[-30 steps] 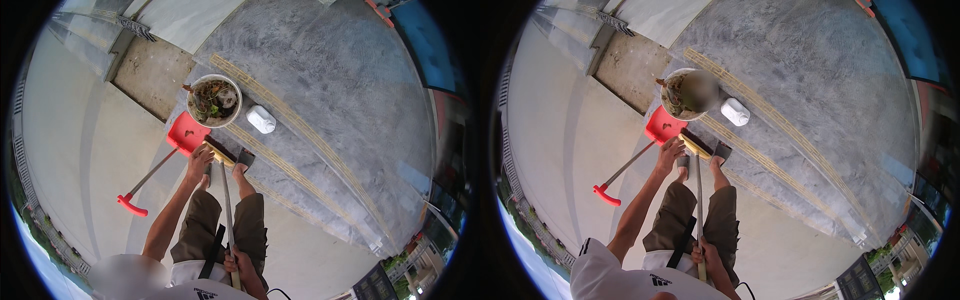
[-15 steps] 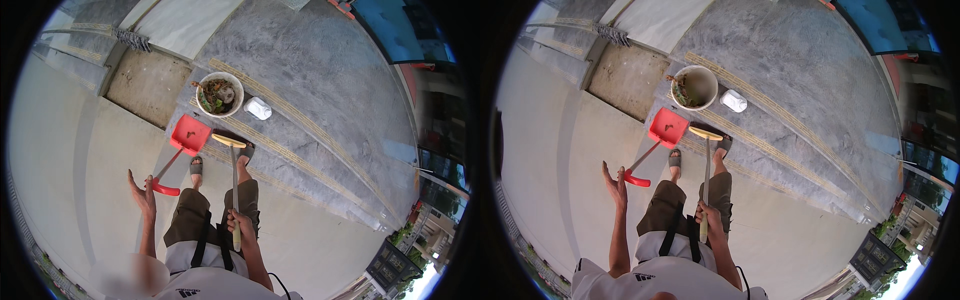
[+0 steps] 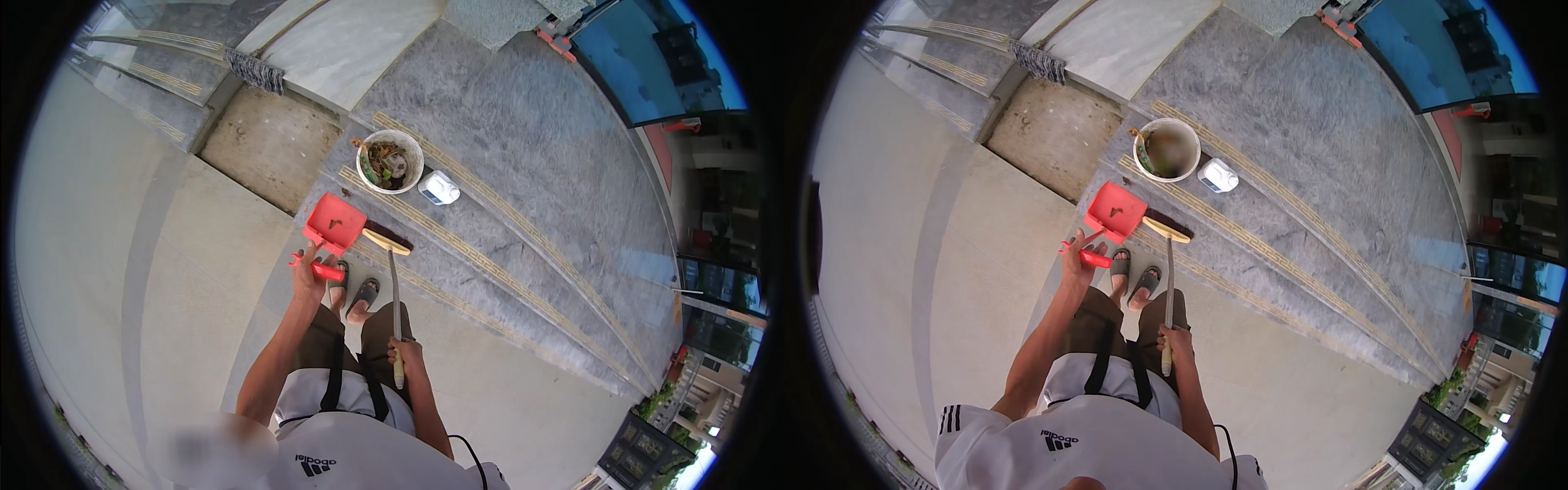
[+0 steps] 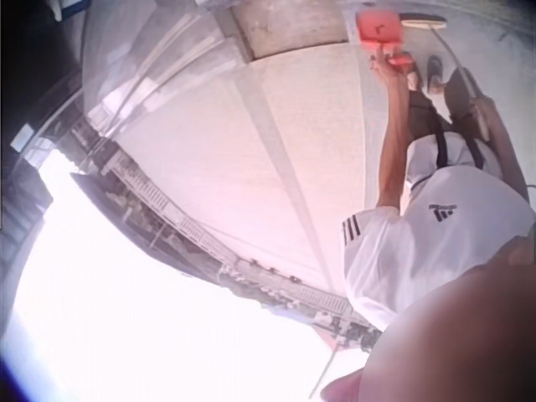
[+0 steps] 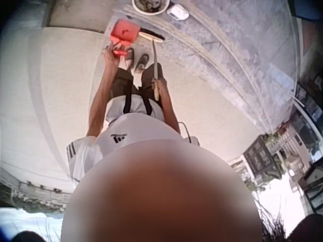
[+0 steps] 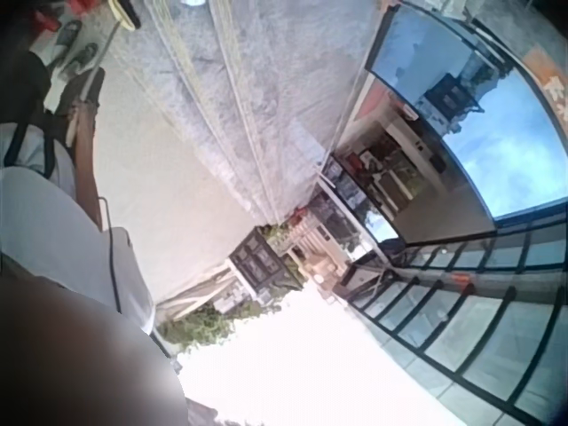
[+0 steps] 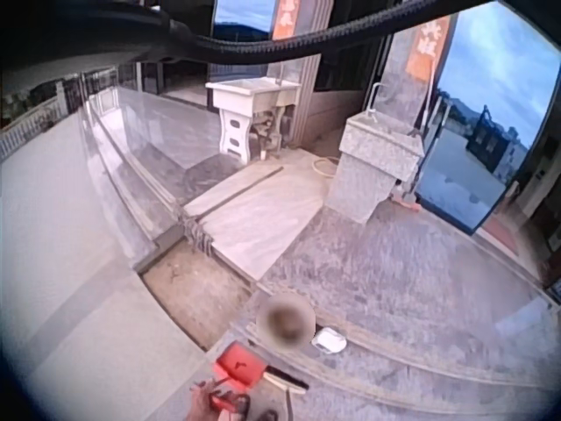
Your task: The person sweeps scattered leaves and debris on a tiled outdoor patio using a broom and dustpan, then empties the collected debris into a white bucket. The person continues sweeping additional debris from the steps and transfers it into the same bucket.
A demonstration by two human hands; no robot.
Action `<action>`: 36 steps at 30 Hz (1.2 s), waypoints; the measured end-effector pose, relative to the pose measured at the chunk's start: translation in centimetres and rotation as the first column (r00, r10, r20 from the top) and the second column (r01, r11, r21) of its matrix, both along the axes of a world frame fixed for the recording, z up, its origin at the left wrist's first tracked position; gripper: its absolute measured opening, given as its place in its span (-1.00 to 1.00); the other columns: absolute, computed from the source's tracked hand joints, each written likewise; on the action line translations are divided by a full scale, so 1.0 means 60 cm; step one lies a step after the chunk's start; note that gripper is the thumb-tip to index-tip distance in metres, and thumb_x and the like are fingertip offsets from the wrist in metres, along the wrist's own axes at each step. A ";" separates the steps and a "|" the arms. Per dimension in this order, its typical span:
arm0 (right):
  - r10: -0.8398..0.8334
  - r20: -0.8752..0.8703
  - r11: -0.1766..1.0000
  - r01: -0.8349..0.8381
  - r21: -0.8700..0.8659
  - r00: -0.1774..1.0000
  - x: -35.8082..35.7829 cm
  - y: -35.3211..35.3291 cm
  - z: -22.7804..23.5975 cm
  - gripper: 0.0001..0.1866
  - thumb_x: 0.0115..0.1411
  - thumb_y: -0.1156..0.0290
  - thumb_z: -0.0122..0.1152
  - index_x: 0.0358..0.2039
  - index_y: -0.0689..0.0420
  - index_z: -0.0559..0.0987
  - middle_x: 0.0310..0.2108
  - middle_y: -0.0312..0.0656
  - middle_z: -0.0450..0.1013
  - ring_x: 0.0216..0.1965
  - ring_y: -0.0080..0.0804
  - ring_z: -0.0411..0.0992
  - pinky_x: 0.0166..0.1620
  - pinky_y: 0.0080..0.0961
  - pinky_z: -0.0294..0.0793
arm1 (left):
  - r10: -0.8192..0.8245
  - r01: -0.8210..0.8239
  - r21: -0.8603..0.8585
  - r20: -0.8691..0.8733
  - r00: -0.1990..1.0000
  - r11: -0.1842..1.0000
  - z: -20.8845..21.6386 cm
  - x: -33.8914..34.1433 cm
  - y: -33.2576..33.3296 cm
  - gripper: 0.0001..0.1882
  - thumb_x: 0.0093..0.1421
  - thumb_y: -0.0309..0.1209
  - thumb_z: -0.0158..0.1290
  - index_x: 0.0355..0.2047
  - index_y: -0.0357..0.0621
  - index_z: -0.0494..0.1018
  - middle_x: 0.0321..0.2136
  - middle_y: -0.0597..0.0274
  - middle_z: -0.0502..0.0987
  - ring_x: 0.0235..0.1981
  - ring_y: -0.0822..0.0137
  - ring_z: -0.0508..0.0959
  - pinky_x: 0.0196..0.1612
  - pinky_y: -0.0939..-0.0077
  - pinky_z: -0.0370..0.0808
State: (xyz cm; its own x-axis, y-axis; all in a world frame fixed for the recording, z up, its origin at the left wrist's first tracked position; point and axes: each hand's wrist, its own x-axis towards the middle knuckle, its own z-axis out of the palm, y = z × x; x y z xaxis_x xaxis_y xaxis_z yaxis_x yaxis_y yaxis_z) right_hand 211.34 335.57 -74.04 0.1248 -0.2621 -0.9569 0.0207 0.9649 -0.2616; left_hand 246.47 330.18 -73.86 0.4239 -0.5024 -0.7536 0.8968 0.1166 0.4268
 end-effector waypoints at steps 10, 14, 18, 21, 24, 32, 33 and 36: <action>-0.334 0.267 0.942 0.313 0.121 0.904 -0.064 0.030 -0.028 -0.84 0.42 0.40 0.25 -0.22 0.20 0.48 -0.43 -0.25 0.40 -0.58 -0.57 0.30 -0.58 -0.57 0.27 | 0.044 -0.045 0.016 0.044 0.998 0.999 0.043 0.057 0.201 -0.94 0.52 -0.30 0.06 -0.11 0.07 0.43 -0.30 0.20 0.61 -0.56 0.54 0.41 -0.47 0.62 0.40; -0.439 0.221 0.896 0.442 0.039 0.871 -0.104 0.061 0.018 -0.85 0.41 0.41 0.26 -0.22 0.21 0.50 -0.42 -0.24 0.40 -0.57 -0.59 0.29 -0.57 -0.62 0.24 | -0.029 0.023 0.057 0.109 0.994 0.998 0.067 0.085 0.297 -0.89 0.52 -0.30 0.06 0.00 0.12 0.47 -0.34 0.25 0.61 -0.61 0.56 0.34 -0.57 0.67 0.32; -0.569 0.089 0.820 0.572 -0.009 0.818 -0.103 0.076 0.043 -0.82 0.42 0.42 0.26 -0.31 0.21 0.49 -0.48 -0.25 0.36 -0.60 -0.58 0.25 -0.59 -0.61 0.20 | -0.079 0.068 0.066 0.181 0.980 0.996 0.075 0.106 0.329 -0.78 0.53 -0.30 0.04 0.12 0.07 0.44 -0.36 0.26 0.57 -0.63 0.55 0.29 -0.58 0.65 0.28; -0.644 0.004 0.765 0.644 -0.008 0.765 -0.087 0.062 0.022 -0.77 0.44 0.41 0.24 -0.37 0.15 0.43 -0.50 -0.29 0.32 -0.61 -0.61 0.23 -0.60 -0.61 0.19 | -0.142 0.099 0.167 0.269 0.953 0.981 0.081 0.137 0.331 -0.70 0.52 -0.30 0.05 0.20 0.02 0.42 -0.39 0.26 0.55 -0.65 0.56 0.27 -0.58 0.65 0.25; -0.731 0.043 0.682 0.731 0.007 0.681 -0.082 0.039 -0.011 -0.76 0.45 0.41 0.22 -0.39 0.11 0.41 -0.50 -0.34 0.29 -0.61 -0.64 0.23 -0.60 -0.63 0.19 | -0.221 0.118 0.299 0.340 0.914 0.947 0.087 0.188 0.320 -0.69 0.52 -0.27 0.07 0.21 0.03 0.43 -0.41 0.27 0.54 -0.66 0.57 0.25 -0.59 0.66 0.23; -0.684 0.065 0.729 0.683 0.043 0.726 0.015 -0.033 -0.070 -0.78 0.45 0.37 0.21 -0.34 0.10 0.40 -0.50 -0.34 0.31 -0.60 -0.63 0.27 -0.57 -0.61 0.26 | -0.410 0.217 0.463 0.371 0.834 0.860 0.089 0.392 0.224 -0.42 0.40 -0.41 0.12 0.39 -0.18 0.30 -0.36 0.20 0.52 -0.65 0.54 0.36 -0.57 0.65 0.35; -0.687 0.113 0.726 0.686 0.054 0.718 0.040 -0.040 -0.074 -0.79 0.45 0.37 0.20 -0.33 0.10 0.41 -0.50 -0.34 0.31 -0.60 -0.63 0.27 -0.57 -0.61 0.27 | -0.433 0.262 0.428 0.374 0.820 0.865 0.081 0.409 0.203 -0.43 0.40 -0.41 0.12 0.38 -0.19 0.32 -0.36 0.20 0.52 -0.65 0.54 0.36 -0.57 0.65 0.34; -0.686 0.204 0.726 0.678 0.118 0.699 0.183 -0.061 -0.077 -0.81 0.45 0.37 0.19 -0.32 0.10 0.42 -0.50 -0.35 0.30 -0.60 -0.62 0.27 -0.56 -0.60 0.29 | -0.483 0.304 0.451 0.363 0.797 0.839 0.071 0.510 0.136 -0.49 0.38 -0.42 0.15 0.31 -0.20 0.40 -0.37 0.18 0.53 -0.65 0.54 0.38 -0.59 0.64 0.32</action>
